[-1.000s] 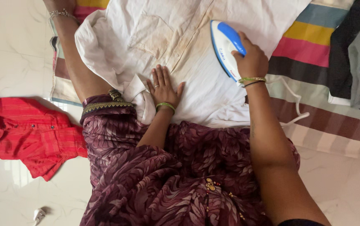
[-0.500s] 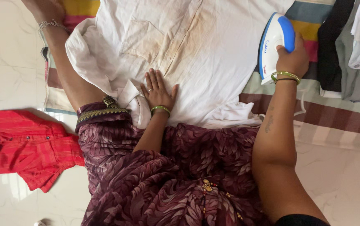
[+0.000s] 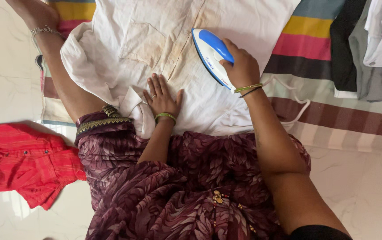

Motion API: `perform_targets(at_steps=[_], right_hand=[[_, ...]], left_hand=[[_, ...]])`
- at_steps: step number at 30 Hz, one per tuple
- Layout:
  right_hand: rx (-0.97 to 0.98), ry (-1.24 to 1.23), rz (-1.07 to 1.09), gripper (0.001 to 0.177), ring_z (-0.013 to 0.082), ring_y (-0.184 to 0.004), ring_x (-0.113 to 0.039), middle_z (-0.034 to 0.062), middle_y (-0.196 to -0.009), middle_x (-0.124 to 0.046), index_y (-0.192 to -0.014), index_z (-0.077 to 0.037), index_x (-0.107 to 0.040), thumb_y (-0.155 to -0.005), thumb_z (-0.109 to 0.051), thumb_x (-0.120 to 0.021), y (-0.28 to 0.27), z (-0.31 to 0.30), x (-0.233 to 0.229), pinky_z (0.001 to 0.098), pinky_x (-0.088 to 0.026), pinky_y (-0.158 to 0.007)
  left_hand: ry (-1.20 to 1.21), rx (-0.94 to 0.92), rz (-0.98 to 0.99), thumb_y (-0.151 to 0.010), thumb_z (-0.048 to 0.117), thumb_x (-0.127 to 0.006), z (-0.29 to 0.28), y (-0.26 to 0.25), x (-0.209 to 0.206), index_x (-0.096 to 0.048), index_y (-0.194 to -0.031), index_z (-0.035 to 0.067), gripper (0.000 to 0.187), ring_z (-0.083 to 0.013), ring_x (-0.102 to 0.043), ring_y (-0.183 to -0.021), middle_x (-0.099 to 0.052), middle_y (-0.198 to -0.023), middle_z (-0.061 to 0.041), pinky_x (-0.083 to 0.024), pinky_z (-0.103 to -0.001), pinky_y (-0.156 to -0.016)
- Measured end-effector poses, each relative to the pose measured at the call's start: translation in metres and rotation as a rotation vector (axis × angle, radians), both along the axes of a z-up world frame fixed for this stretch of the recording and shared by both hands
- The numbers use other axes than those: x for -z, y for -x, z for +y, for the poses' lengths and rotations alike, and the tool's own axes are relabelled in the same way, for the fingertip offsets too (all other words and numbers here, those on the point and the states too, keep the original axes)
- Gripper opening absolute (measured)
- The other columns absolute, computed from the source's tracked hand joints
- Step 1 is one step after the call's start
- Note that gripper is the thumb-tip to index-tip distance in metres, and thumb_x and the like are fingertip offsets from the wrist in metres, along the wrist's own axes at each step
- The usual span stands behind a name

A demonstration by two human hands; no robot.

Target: The person irons a white shirt laid out on a striped mat on the floor. They use a blue and white iron to smooth the fabric, then fold the shirt and set it aside. The person then picks up a second white shirt, unfolds it, and begins ironing it.

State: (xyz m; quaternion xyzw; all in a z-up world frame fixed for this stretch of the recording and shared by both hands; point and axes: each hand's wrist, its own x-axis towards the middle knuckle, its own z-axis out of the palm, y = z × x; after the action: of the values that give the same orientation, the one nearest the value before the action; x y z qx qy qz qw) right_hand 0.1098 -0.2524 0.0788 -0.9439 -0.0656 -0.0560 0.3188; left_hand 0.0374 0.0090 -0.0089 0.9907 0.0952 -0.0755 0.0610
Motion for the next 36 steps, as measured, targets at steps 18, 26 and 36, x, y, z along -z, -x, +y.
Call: perform_targets(at_steps=[18,26,36], right_hand=[[-0.190,-0.336,0.258,0.071,0.0304,-0.131,-0.062,0.0169,-0.149,-0.059,-0.154,-0.012,-0.048,-0.089,-0.014,-0.076,-0.003,-0.071,0.010,0.0362,-0.046,-0.108],[0.054,-0.039,0.102,0.060,0.0361,-0.110,-0.067,0.0198,-0.119,-0.069,-0.157,-0.023,-0.050,-0.101,-0.021,-0.072,-0.013,-0.041,0.019,0.0422,-0.052,-0.098],[0.102,0.067,0.344,0.051,0.0428,-0.102,-0.068,0.0231,-0.109,-0.071,-0.134,-0.009,-0.058,-0.096,-0.038,-0.075,-0.010,-0.082,0.019,0.0509,-0.052,-0.087]], left_hand=[[0.001,0.011,0.046,-0.098,0.070,-0.032,0.000,-0.003,-0.002,-0.010,-0.164,0.006,0.094,-0.0286,0.002,-0.159,-0.003,-0.173,-0.013,-0.002,-0.057,-0.125],[0.030,-0.001,0.027,-0.099,0.070,-0.032,0.000,-0.004,-0.002,-0.012,-0.165,0.006,0.094,-0.0284,0.002,-0.159,-0.004,-0.173,-0.013,-0.002,-0.057,-0.126],[-0.016,0.010,0.062,-0.099,0.070,-0.029,0.000,-0.005,0.001,-0.009,-0.165,0.007,0.093,-0.0280,0.003,-0.159,-0.001,-0.173,-0.013,-0.002,-0.056,-0.125]])
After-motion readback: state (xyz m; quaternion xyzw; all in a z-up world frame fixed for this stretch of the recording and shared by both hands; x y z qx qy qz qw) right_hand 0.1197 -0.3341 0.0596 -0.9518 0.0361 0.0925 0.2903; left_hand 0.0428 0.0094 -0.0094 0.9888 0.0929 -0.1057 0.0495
